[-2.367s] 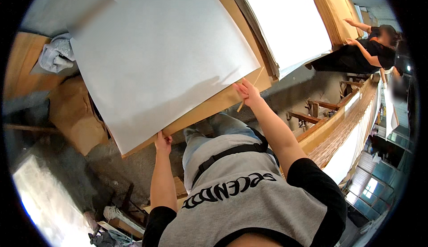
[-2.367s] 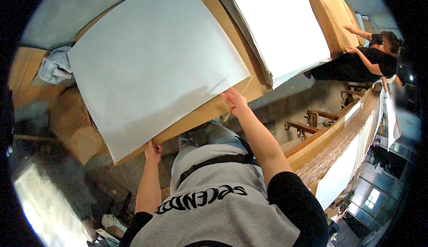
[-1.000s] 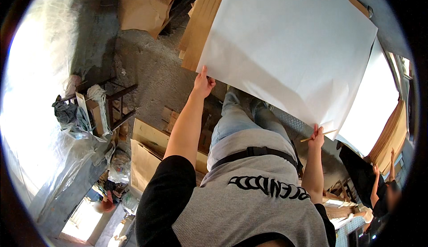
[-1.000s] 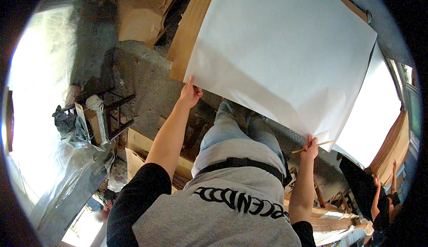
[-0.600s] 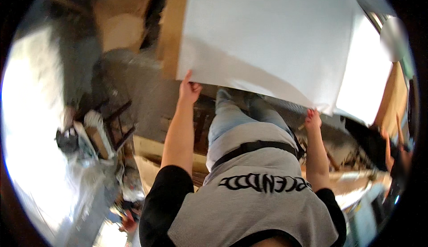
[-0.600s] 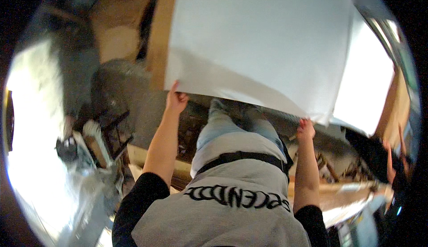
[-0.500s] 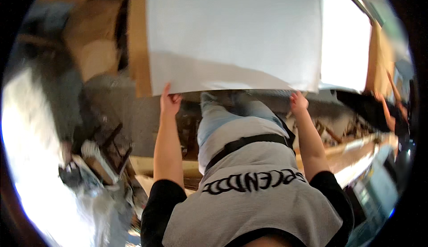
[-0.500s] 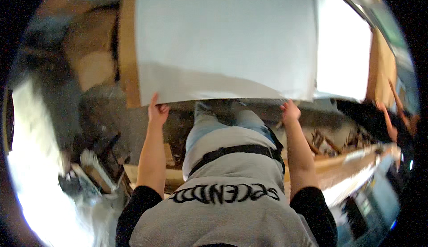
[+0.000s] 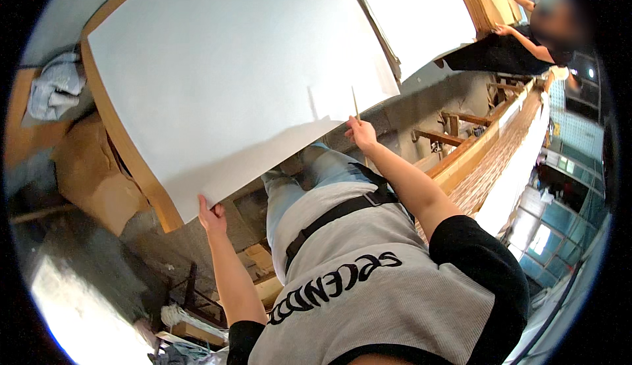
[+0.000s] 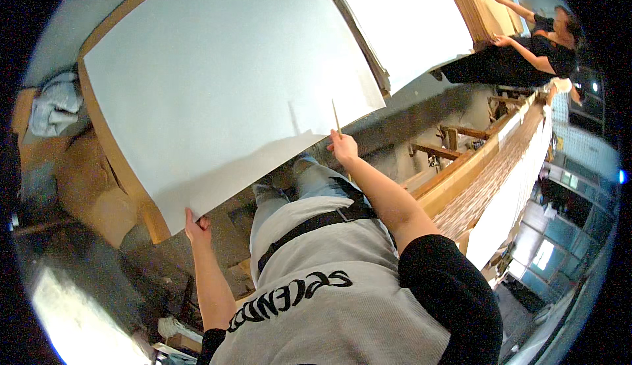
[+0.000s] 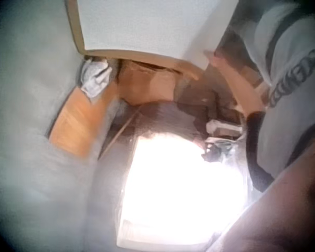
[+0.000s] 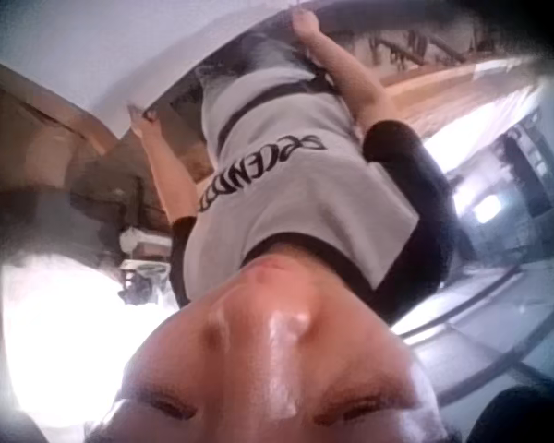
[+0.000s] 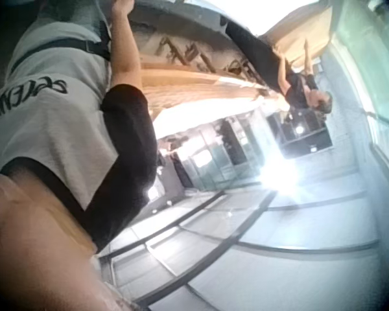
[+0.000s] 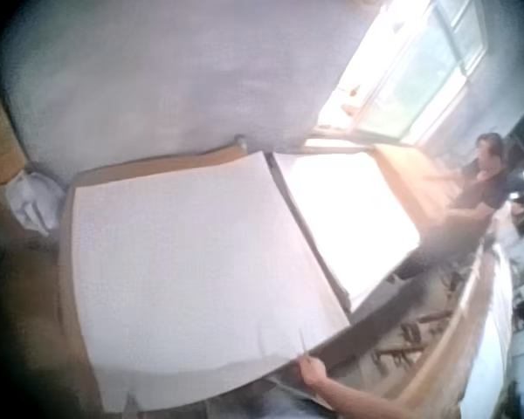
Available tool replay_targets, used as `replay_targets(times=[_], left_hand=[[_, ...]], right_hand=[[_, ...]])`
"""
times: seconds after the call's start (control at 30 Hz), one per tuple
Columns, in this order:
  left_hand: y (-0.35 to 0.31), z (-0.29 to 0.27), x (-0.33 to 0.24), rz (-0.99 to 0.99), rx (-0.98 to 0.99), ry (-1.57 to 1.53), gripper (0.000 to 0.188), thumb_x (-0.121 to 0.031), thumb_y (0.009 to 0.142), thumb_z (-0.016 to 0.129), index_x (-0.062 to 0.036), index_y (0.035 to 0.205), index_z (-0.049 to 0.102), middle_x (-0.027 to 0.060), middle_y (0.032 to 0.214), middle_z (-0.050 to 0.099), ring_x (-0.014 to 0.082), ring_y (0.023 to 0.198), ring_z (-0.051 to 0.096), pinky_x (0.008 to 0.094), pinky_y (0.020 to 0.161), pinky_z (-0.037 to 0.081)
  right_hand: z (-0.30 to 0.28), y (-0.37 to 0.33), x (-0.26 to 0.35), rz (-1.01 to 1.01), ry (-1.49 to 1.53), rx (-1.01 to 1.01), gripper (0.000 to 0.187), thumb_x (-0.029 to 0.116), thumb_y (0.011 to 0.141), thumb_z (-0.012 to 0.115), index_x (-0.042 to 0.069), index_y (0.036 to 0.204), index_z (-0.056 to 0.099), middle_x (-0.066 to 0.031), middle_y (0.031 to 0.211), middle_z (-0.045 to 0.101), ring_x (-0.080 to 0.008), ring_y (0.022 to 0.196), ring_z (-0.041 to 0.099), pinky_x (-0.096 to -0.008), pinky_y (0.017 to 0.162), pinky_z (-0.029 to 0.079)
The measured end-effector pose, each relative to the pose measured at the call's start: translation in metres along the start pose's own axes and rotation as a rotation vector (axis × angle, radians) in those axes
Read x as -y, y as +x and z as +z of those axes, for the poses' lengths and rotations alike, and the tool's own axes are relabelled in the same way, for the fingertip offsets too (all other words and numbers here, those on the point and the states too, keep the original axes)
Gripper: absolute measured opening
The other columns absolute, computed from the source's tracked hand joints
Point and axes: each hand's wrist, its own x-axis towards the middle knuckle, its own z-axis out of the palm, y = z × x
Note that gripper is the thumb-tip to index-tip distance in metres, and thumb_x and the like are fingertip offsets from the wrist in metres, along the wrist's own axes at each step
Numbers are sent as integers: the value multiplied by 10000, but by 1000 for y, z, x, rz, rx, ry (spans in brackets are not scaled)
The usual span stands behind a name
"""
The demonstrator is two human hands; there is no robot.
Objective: The person repeatedly wraps large white rectangular sheets with brown paper, using a wooden stick to smooth the paper and fold the edges. The person places the wrapped sheets onto a striped wooden surface and repeats the process with additional sheets.
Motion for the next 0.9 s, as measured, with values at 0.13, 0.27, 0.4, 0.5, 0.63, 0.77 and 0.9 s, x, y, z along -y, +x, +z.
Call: replay_targets(times=[0.13, 0.27, 0.4, 0.5, 0.63, 0.77, 0.9], left_hand=[[-18, 9, -7, 0, -66, 45, 281, -319, 898, 471, -40, 912, 501, 21, 560, 367, 122, 414, 258, 276, 413, 230], [-21, 11, -8, -11, -102, 59, 299, -342, 885, 488, -44, 914, 503, 19, 559, 368, 123, 415, 267, 271, 410, 240], [-23, 5, -17, -83, -93, 108, 319, -363, 878, 492, -44, 899, 490, 23, 550, 359, 123, 417, 269, 266, 412, 240], [-19, 1, -19, -137, -24, 100, 326, -376, 879, 484, -51, 903, 479, 23, 542, 337, 125, 426, 262, 258, 422, 231], [-7, -8, -25, -201, -61, 130, 331, -391, 878, 476, -64, 927, 476, 15, 536, 302, 126, 443, 243, 256, 436, 219], [-6, -6, -29, -197, -16, 134, 325, -396, 873, 482, -78, 938, 479, 8, 532, 287, 124, 448, 233, 264, 438, 217], [-2, -10, -35, -237, -28, 183, 329, -408, 871, 478, -85, 934, 495, 7, 511, 285, 123, 439, 237, 261, 433, 228]], right_hand=[[4, 1, -2, 141, -111, 17, 491, 468, 822, 493, -8, 864, 605, -91, 662, 615, -135, 466, 484, -267, 446, 392], [12, -6, 0, 189, 191, -2, 443, 464, 802, 538, 26, 760, 581, -57, 637, 593, -108, 432, 443, -240, 377, 316], [18, -16, 11, 356, 440, 12, 359, 395, 772, 628, 56, 697, 540, 3, 560, 507, -70, 400, 386, -206, 323, 249], [23, -4, -2, 238, 515, 21, 315, 339, 787, 631, 62, 677, 529, 8, 559, 505, -62, 404, 379, -212, 322, 256], [35, 0, -19, 204, 490, -39, 265, 283, 810, 613, 76, 669, 530, 22, 565, 506, -51, 420, 387, -204, 350, 276], [43, 1, -29, 146, 474, -63, 252, 279, 815, 607, 79, 679, 533, 22, 587, 519, -45, 442, 401, -191, 377, 294], [38, -13, -17, 132, 625, 6, 239, 262, 824, 596, 77, 689, 528, 20, 608, 531, -39, 464, 413, -181, 388, 302]])
